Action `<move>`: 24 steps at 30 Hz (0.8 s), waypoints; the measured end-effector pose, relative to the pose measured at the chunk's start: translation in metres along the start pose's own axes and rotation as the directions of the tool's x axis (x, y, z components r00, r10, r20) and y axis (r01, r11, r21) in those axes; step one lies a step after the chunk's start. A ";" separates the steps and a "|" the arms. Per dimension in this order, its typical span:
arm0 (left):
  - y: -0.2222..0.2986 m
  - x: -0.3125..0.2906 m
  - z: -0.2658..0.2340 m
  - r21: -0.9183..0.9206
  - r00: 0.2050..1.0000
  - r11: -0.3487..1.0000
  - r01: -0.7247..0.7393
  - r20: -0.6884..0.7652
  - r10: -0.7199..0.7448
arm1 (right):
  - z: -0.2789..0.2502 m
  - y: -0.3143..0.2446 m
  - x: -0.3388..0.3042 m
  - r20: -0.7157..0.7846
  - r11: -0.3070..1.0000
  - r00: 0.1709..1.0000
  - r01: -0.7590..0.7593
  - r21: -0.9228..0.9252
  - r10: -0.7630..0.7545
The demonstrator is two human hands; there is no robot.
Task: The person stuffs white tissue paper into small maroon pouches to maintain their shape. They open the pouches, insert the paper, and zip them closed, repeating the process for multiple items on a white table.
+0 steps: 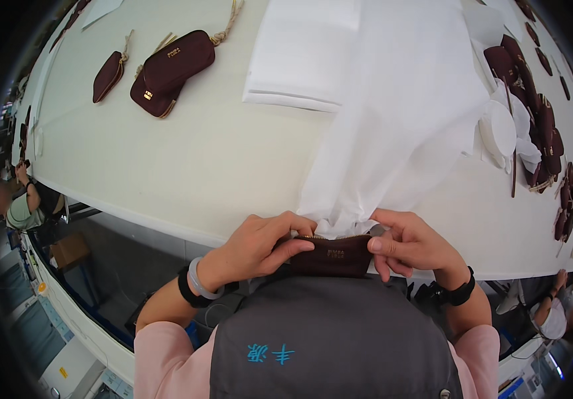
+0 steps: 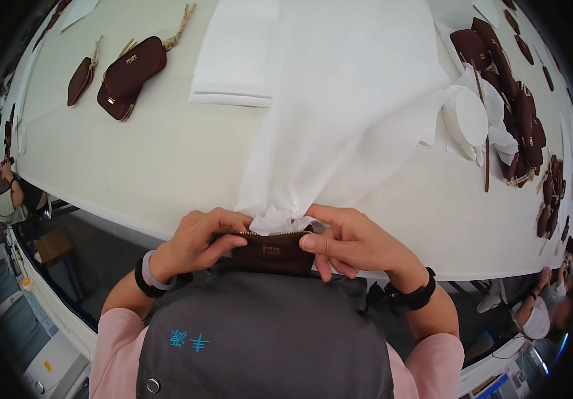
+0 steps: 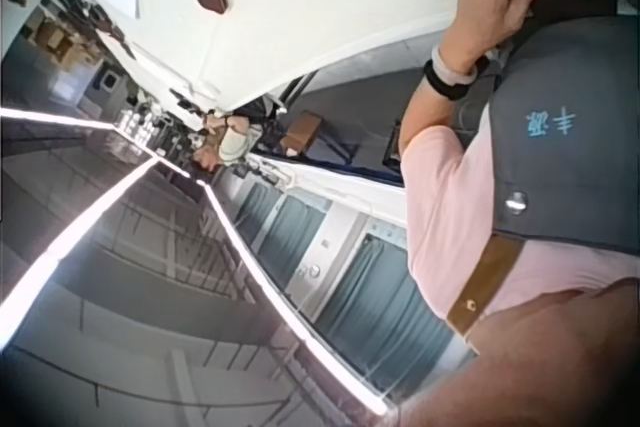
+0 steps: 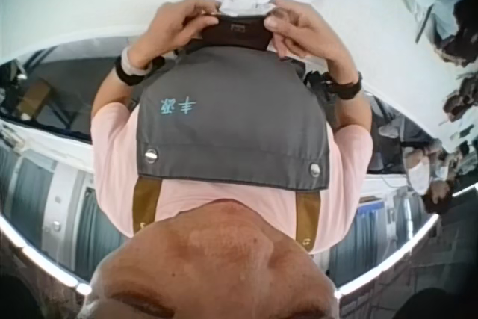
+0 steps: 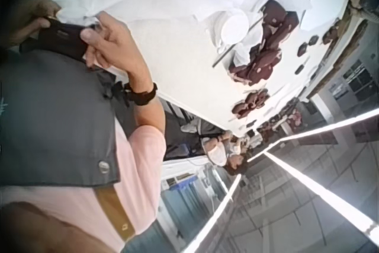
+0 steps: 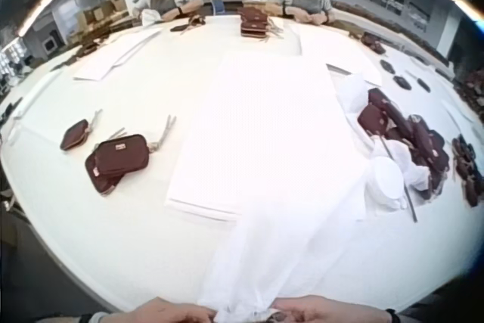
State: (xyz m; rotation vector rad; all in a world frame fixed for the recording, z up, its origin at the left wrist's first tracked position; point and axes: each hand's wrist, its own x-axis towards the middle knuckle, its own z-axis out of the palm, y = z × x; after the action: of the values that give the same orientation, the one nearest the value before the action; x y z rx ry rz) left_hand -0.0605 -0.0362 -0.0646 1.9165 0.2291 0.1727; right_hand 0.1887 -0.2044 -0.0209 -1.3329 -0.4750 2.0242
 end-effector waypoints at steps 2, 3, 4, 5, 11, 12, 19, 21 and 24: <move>0.002 0.000 -0.001 -0.047 0.996 0.996 0.076 0.051 -0.074 | -0.003 0.003 -0.001 0.070 0.995 0.996 -0.047 -0.090 0.054; 0.003 0.000 -0.001 -0.103 0.993 0.989 0.104 0.057 -0.099 | -0.004 0.004 -0.002 0.105 0.988 0.991 -0.068 -0.137 0.083; 0.005 0.001 -0.001 -0.159 0.990 0.978 0.132 0.064 -0.124 | -0.005 0.003 -0.004 0.141 0.988 0.987 -0.062 -0.140 0.082; 0.007 0.002 0.000 -0.214 0.986 0.964 0.160 0.073 -0.147 | -0.004 0.005 -0.003 0.145 0.984 0.985 -0.067 -0.162 0.091; 0.013 0.019 -0.011 -0.294 0.935 0.900 0.322 0.249 -0.253 | 0.007 0.010 0.000 0.045 0.893 0.995 -0.057 -0.446 0.086; 0.016 0.022 -0.012 -0.258 0.940 0.920 0.294 0.253 -0.229 | 0.008 0.004 -0.001 0.046 0.870 0.995 -0.053 -0.491 0.087; 0.020 0.030 -0.004 0.010 0.977 0.992 0.123 0.174 -0.123 | 0.003 0.008 0.002 0.005 0.685 1.000 0.018 -0.728 -0.022; 0.018 0.030 0.001 0.075 0.981 0.987 0.140 0.124 -0.149 | -0.004 0.020 0.009 0.065 0.611 0.978 0.174 -0.772 -0.196; 0.012 0.027 0.003 0.019 0.961 0.963 0.269 0.058 -0.270 | -0.006 0.002 0.010 0.037 0.723 0.997 0.079 -0.686 -0.074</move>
State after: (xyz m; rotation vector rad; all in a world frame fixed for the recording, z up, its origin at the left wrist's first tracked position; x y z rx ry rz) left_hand -0.0330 -0.0365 -0.0541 1.8770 0.4479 -0.0692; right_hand 0.1910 -0.1992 -0.0318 -1.6803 -1.3713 1.8380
